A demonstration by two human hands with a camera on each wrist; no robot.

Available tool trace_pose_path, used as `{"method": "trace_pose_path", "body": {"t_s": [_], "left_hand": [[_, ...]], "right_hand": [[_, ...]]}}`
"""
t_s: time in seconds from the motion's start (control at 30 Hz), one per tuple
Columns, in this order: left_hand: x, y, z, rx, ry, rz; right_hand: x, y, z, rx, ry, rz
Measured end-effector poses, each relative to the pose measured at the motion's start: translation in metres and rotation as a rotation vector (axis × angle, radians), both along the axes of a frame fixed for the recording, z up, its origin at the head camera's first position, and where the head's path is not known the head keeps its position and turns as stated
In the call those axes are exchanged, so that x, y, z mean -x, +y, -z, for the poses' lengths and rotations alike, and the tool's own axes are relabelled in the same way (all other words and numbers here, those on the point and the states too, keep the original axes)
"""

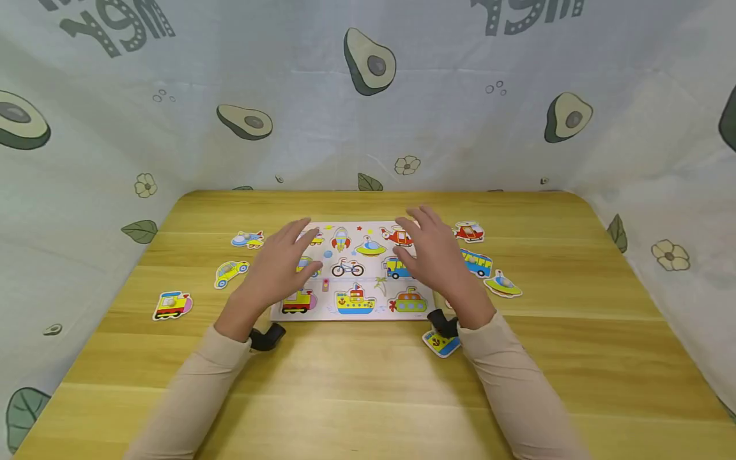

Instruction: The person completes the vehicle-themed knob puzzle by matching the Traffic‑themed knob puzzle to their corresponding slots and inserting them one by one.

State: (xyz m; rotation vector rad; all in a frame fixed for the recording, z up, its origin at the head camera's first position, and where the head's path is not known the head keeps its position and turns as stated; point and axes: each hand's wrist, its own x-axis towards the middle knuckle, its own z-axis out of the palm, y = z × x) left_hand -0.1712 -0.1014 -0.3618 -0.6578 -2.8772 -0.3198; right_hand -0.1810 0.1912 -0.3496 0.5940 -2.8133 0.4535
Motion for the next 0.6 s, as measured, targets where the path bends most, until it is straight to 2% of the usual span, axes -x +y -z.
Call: {"method": "trace_pose_path", "body": {"t_s": [0.1, 0.17, 0.33, 0.47, 0.6], "left_hand": [[-0.005, -0.016, 0.000, -0.030, -0.051, 0.091], [-0.008, -0.027, 0.000, -0.033, -0.112, 0.123], [-0.011, -0.045, 0.002, 0.040, -0.242, 0.139], [-0.008, -0.052, 0.006, 0.114, -0.314, 0.143], [-0.004, -0.056, 0.011, 0.153, -0.375, 0.162]], "right_hand": [[-0.008, 0.014, -0.001, 0.045, 0.038, -0.055], [-0.013, 0.022, -0.002, 0.058, 0.042, -0.087], [-0.020, 0.042, -0.002, 0.015, -0.002, -0.108], [-0.021, 0.054, 0.001, -0.013, -0.038, -0.109], [-0.020, 0.061, 0.006, -0.017, -0.028, -0.121]]}}
